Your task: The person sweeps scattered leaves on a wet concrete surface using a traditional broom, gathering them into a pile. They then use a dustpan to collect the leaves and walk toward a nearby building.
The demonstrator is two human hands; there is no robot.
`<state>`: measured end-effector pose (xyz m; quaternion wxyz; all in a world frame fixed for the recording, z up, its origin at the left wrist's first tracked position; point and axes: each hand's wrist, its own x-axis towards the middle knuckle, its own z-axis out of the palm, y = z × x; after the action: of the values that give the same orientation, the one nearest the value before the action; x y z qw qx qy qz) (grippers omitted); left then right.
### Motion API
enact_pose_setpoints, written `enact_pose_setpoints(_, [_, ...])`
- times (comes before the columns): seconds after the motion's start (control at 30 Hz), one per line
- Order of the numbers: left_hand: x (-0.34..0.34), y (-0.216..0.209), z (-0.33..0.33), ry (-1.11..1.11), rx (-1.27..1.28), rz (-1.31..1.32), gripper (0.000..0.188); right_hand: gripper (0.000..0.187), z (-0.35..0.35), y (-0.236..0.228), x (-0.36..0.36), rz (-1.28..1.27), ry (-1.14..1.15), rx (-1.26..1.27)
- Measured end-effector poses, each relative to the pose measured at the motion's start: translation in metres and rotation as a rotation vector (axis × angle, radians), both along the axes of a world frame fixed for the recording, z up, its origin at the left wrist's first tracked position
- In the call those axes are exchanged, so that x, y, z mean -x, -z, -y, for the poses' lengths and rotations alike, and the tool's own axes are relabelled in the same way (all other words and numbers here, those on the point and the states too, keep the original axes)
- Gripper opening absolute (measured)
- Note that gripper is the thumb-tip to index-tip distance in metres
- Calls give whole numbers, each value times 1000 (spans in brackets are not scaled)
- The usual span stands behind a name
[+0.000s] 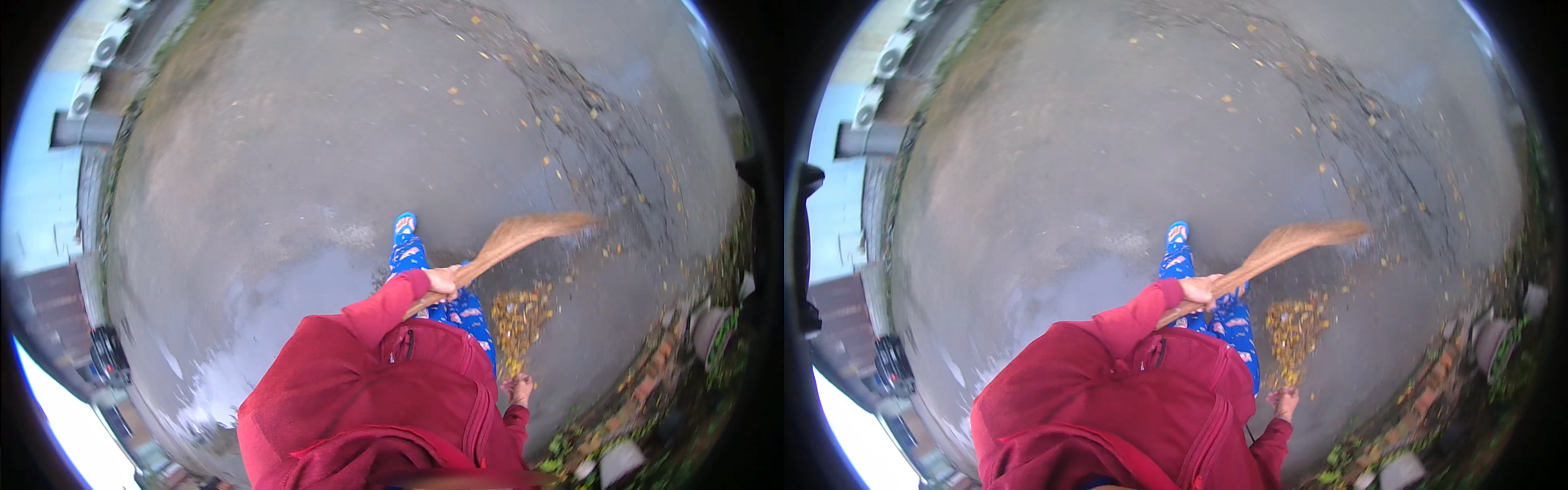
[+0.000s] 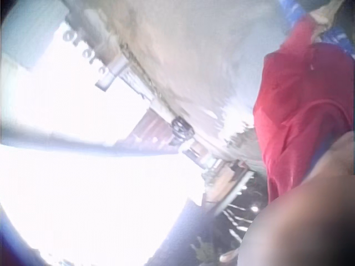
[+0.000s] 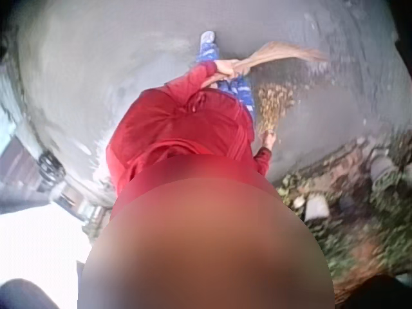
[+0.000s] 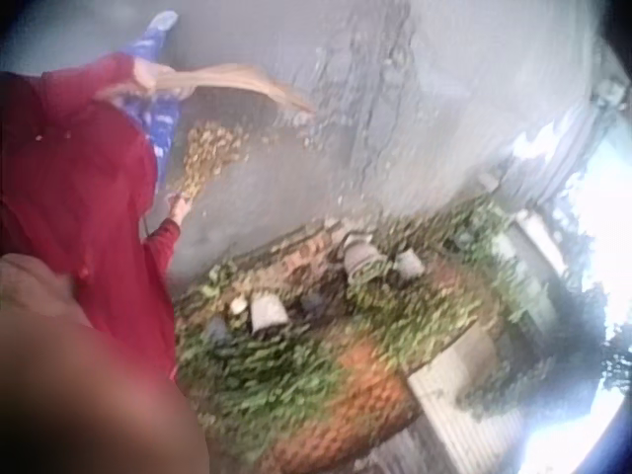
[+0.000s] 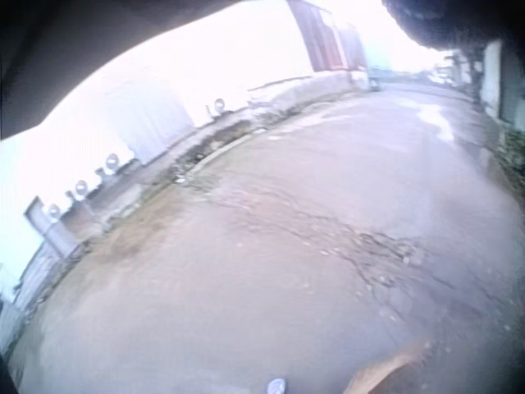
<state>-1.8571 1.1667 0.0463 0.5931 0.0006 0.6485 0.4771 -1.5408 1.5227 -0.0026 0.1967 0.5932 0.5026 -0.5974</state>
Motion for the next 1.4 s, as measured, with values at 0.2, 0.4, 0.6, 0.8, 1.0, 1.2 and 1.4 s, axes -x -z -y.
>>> enact_pose_setpoints(0.2, [39,-6,181,-548,350,-158,82,15,43,58,124,53,-192,18])
enact_pose_setpoints(0.4, [70,34,331,-1414,430,16,82,19,85,51,296,-18,-142,-22])
enact_pose_setpoints(0.6, [213,138,515,-1740,137,26,16,8,195,4,487,-116,-440,-103])
enact_pose_setpoints(0.8, [386,246,437,-1423,580,69,48,9,290,-42,594,-270,-730,-119])
enact_pose_setpoints(1.0, [379,207,234,-350,654,-53,98,9,282,-54,578,-96,-640,-147])
enact_pose_setpoints(1.2, [448,138,182,-45,300,-103,64,17,214,-48,508,95,-697,-220])
enact_pose_setpoints(1.4, [420,34,206,-229,-33,184,56,16,168,-16,520,6,-294,-106])
